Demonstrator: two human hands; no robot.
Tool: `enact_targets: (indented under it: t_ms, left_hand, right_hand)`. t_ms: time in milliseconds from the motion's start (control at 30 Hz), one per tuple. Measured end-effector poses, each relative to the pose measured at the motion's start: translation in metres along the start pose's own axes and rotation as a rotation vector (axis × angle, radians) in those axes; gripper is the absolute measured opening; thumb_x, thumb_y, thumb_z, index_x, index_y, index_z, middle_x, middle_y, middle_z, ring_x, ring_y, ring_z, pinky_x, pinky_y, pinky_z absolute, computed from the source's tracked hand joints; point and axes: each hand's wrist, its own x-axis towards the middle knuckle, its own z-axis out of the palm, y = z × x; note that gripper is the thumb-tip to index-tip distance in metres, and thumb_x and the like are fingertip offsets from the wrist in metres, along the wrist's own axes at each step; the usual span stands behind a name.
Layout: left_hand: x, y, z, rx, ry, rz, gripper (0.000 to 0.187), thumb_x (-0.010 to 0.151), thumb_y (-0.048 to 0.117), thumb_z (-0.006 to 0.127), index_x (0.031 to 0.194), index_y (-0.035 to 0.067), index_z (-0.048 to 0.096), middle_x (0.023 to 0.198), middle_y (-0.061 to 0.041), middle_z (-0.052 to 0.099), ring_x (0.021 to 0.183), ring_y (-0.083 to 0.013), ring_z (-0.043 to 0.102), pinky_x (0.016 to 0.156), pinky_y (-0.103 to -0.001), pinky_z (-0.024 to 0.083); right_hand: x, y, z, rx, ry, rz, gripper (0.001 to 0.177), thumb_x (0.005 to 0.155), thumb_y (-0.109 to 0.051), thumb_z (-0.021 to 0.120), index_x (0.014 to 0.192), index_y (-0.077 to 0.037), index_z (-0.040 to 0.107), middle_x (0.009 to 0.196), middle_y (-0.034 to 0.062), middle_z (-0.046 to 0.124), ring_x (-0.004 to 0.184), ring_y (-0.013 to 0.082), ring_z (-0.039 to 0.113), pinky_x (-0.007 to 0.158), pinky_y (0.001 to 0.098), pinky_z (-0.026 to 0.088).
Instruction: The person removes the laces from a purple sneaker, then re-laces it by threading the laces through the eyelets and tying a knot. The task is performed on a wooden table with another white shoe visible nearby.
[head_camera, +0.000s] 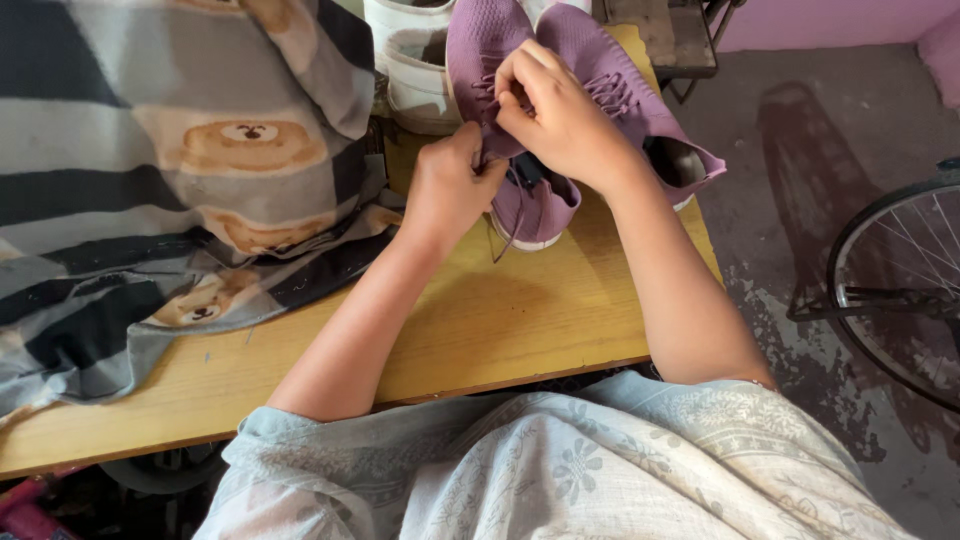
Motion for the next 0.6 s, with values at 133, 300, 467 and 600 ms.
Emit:
enact_targets:
  t_ms: [133, 300, 467, 600]
  left_hand:
    - [0.001, 0.005, -0.001, 0.081, 0.052, 0.036, 0.023, 0.083, 0.006, 0.077, 0.082, -0.003, 0.056, 0.063, -0.017, 0.062, 0.052, -0.0255, 0.068, 0.049, -0.036, 0.051]
    - [0.001, 0.009, -0.003, -0.047, 0.016, -0.121, 0.023, 0.086, 0.007, 0.074, 0.082, -0.003, 0.054, 0.063, -0.015, 0.064, 0.051, -0.0209, 0.073, 0.046, -0.033, 0.053]
    - [0.001, 0.002, -0.003, -0.086, 0.026, -0.021, 0.024, 0.087, 0.007, 0.073, 0.082, -0.004, 0.052, 0.063, -0.015, 0.061, 0.053, -0.0205, 0.072, 0.047, -0.034, 0.052]
    - [0.001, -0.005, -0.001, 0.022, 0.090, 0.125, 0.025, 0.087, 0.007, 0.076, 0.082, -0.003, 0.053, 0.065, -0.016, 0.059, 0.055, -0.0247, 0.069, 0.050, -0.036, 0.050]
  right_hand:
    - [-0.001, 0.003, -0.007, 0.021, -0.025, 0.101, 0.012, 0.102, -0.010, 0.060, 0.106, 0.001, 0.056, 0.110, 0.0103, 0.056, 0.091, 0.0193, 0.058, 0.083, 0.0329, 0.051]
    - [-0.003, -0.006, -0.022, 0.026, -0.056, 0.081, 0.015, 0.105, -0.012, 0.062, 0.112, 0.000, 0.057, 0.110, 0.0110, 0.057, 0.094, 0.0200, 0.058, 0.087, 0.0327, 0.050]
    - [-0.033, -0.039, -0.018, -0.174, 0.023, 0.201, 0.019, 0.097, -0.018, 0.069, 0.109, -0.005, 0.066, 0.109, 0.0084, 0.061, 0.102, 0.0212, 0.062, 0.090, 0.0344, 0.051]
    - [-0.061, -0.058, 0.015, -0.548, 0.088, 0.198, 0.010, 0.089, -0.017, 0.077, 0.094, -0.008, 0.077, 0.104, 0.0088, 0.062, 0.108, 0.0300, 0.058, 0.092, 0.0430, 0.049]
